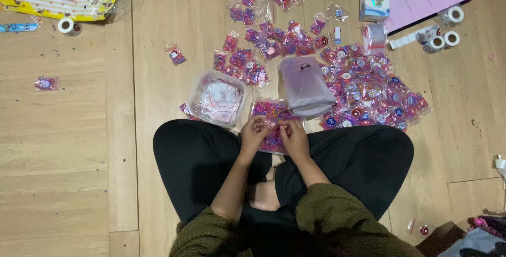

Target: Bagging small pink decorative items into plastic pouches while sitting on the floor

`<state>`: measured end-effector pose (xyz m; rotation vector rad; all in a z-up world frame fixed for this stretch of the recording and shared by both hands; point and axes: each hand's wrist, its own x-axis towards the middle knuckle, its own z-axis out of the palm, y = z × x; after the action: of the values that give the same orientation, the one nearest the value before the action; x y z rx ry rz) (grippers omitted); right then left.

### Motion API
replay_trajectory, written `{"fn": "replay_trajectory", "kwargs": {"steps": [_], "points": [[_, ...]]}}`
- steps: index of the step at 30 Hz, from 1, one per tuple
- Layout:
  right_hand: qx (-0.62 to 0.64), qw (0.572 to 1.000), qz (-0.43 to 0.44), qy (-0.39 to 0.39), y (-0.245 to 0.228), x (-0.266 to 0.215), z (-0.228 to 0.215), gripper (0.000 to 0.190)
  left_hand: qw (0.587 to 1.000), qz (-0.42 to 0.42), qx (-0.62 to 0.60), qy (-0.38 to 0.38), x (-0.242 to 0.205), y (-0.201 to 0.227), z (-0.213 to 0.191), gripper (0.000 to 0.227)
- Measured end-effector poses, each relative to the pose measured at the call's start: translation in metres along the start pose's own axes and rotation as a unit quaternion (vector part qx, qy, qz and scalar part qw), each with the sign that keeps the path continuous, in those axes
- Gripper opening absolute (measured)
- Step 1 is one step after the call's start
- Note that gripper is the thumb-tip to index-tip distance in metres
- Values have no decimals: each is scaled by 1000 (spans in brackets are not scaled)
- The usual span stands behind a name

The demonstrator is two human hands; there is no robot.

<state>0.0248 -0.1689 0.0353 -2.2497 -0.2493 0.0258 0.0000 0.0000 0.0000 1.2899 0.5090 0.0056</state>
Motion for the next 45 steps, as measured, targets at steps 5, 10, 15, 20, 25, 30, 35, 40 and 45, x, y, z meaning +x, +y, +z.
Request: {"fn": "replay_trajectory", "kwargs": {"steps": [5, 10, 15, 20, 25, 30, 35, 40, 45], "points": [[-11, 1000, 0, 6, 3, -2, 3, 13, 1000, -1, 0, 8, -7, 9, 0, 49], [-19, 1000, 8, 6, 4, -3, 4, 14, 1000, -8, 6, 6, -7, 9, -2, 48], [-21, 1000, -11, 16, 1, -4, 4, 13, 1000, -7, -2, 13, -10, 7, -3, 47], [-47, 998, -29, 22, -2, -4, 0, 15, 1000, 0, -4, 9, -12, 13, -2, 48], [-68, 997, -44, 17, -1, -6, -2, 17, 1000, 19, -7, 10, -7, -4, -3, 49], [-131, 991, -13, -14, -8, -8, -1, 32, 1000, 19, -10, 17, -10, 6, -3, 47], [-225, 971, 0, -86, 8, -11, 11, 49, 1000, 19, -14, 9, -7, 0, -5, 52], [-284, 953, -19, -99, 54, -18, 36, 19, 999, 38, 14, 15, -11, 10, -1, 53], [-152, 987, -15, -46, 21, -13, 13, 11, 997, 63, 33, 5, -9, -2, 1, 54]]}}
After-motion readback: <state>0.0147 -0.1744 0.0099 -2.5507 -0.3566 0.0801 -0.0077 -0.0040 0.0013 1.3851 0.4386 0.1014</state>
